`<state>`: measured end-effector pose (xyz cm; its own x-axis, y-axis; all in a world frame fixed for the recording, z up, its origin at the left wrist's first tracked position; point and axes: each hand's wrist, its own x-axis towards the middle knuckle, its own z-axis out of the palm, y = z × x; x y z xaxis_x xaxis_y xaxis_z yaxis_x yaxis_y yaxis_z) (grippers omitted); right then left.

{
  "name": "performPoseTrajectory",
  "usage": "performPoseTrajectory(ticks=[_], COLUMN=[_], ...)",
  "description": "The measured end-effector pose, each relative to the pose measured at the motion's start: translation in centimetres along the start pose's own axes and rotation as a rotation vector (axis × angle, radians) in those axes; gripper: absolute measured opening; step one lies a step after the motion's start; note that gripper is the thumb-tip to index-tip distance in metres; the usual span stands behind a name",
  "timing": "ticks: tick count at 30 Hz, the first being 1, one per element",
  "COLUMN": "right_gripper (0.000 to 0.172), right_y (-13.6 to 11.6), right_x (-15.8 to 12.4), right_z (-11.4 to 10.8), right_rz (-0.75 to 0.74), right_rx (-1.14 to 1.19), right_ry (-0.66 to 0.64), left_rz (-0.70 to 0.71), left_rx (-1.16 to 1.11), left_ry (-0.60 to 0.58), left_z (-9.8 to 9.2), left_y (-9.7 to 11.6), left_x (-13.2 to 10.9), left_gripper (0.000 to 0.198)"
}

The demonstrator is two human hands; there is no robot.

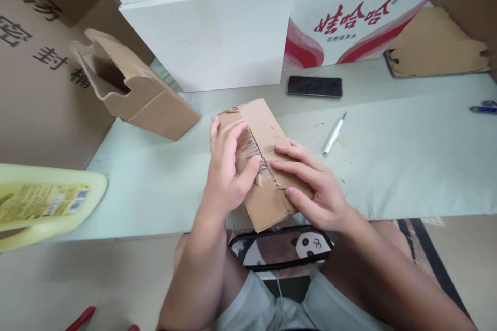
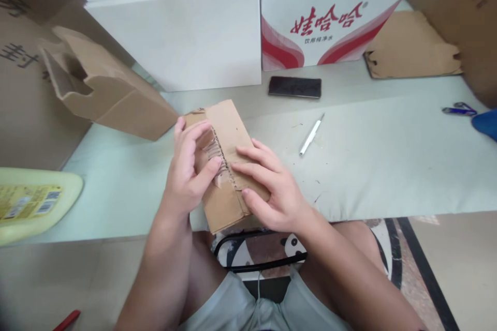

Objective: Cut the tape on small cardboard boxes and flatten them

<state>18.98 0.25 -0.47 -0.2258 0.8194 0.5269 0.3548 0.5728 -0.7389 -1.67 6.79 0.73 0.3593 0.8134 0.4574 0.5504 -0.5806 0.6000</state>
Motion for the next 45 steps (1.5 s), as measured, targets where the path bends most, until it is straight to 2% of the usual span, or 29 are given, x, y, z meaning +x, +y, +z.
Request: performPoseTrajectory(ticks=[5,9,13,17,20,23,27,29,32,36,38,42,45], right_gripper=[0.044,0.048,0.049,0.052,0.051,0.06,0.066,0.067,0.067,0.061,0.065,0.082,0.091], right_y=[0.1,0.2,1.1,2.4,3.1,3.6,4.0,3.9,3.7,3.6,3.6,3.7,4.0], right_x=[0.4,0.3,-0.4,-1.0,-1.0,-0.7,-0.5,-0.4,-0.1,0.0,0.0,-0.2,-0.3], right_z=[-0.4,-0.6,-0.6,0.0,0.3,0.3,0.0,-0.1,-0.2,-0.5,-0.6,-0.7,-0.5], right_rz=[-0.054,-0.056,0.001,0.268,0.509,0.687,0.823,0.839,0.879,0.816,0.767,0.761,0.787], right_rx=[-0.026,-0.03,0.158,0.382,0.376,0.349,0.439,0.489,0.446,0.422,0.45,0.508,0.585], right_ry=[-0.048,-0.078,-0.086,0.061,0.175,0.22,0.037,-0.024,-0.042,-0.189,-0.242,-0.305,-0.238], left_rz=[-0.049,-0.056,-0.061,-0.124,-0.176,-0.212,-0.231,-0.218,-0.203,-0.179,-0.156,-0.08,-0.066], left_rx=[0.039,0.062,0.055,0.026,-0.018,-0.063,-0.115,-0.138,-0.141,-0.111,-0.104,-0.138,-0.138], left_ry=[-0.019,-0.025,-0.006,0.015,0.069,0.156,0.26,0.262,0.228,0.216,0.235,0.277,0.267], left_z=[-0.2,-0.2,-0.2,-0.4,-0.7,-1.3,-2.0,-2.2,-2.3,-2.0,-1.7,-1.3,-1.2], left_y=[0.1,-0.1,-0.8,-1.3,-1.9,-3.1,-4.8,-5.2,-5.2,-5.0,-5.0,-5.4,-5.7], left_x=[0.1,0.1,0.1,0.2,0.4,0.4,0.1,-0.1,-0.2,-0.2,-0.1,-0.1,-0.2], left_gripper=[0.036,0.035,0.033,0.033,0.033,0.031,0.028,0.028,0.032,0.038,0.044,0.049,0.049])
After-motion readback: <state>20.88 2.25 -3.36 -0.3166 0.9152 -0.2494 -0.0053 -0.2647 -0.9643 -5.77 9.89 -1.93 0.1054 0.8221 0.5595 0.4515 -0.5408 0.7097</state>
